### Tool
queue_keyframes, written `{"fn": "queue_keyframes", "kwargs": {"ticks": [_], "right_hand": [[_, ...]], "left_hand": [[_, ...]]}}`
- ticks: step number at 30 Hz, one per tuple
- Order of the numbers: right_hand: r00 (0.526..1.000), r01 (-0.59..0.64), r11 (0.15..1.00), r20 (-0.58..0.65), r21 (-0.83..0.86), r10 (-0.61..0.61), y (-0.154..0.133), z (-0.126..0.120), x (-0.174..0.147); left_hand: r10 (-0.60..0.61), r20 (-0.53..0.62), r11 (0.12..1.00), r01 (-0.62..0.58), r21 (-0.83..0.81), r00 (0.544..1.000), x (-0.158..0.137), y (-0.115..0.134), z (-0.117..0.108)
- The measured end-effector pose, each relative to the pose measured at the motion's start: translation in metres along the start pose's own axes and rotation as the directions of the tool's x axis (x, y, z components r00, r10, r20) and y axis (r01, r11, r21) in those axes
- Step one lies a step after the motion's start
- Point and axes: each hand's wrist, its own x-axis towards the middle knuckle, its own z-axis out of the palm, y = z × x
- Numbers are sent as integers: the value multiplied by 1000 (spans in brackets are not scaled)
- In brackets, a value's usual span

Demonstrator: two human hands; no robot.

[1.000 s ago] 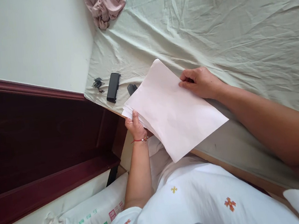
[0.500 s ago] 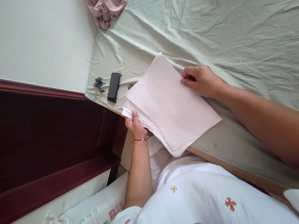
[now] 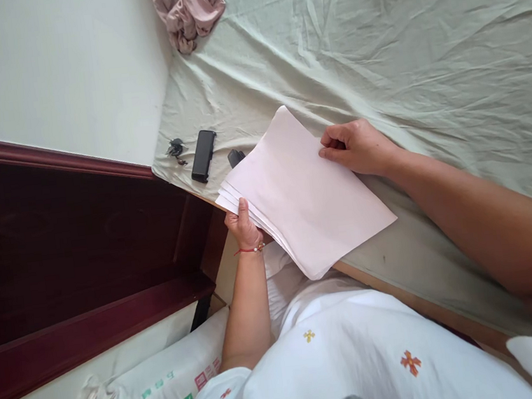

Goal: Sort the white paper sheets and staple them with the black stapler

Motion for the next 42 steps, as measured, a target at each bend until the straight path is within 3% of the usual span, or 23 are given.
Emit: {"fn": "queue_keyframes", "kwargs": {"ticks": [4, 25, 31, 35, 39, 42], "right_hand": [[1000, 16, 1000, 9, 4, -16, 0, 0, -1], [999, 42, 998, 32, 37, -43, 1, 0, -1], [1000, 22, 995, 18, 96, -24, -2, 2, -2], [1000, -3, 994, -2, 105, 3, -8, 1, -3], [999, -47, 989, 17, 138, 45, -9, -1, -4], [996, -63, 979, 76, 195, 49, -8, -2, -4]], "left_hand": [[34, 20, 999, -33, -20, 999, -2, 3, -1], [-76, 78, 992, 67, 108, 994, 1, 12, 4], [-135, -41, 985, 129, -113, 990, -2, 14, 3], [-280, -160, 945, 243, -219, 947, 3, 12, -14], [-433, -136, 858, 361, -366, 891, 10, 17, -25], [-469, -112, 808, 374, -455, 876, 11, 26, -25]]}}
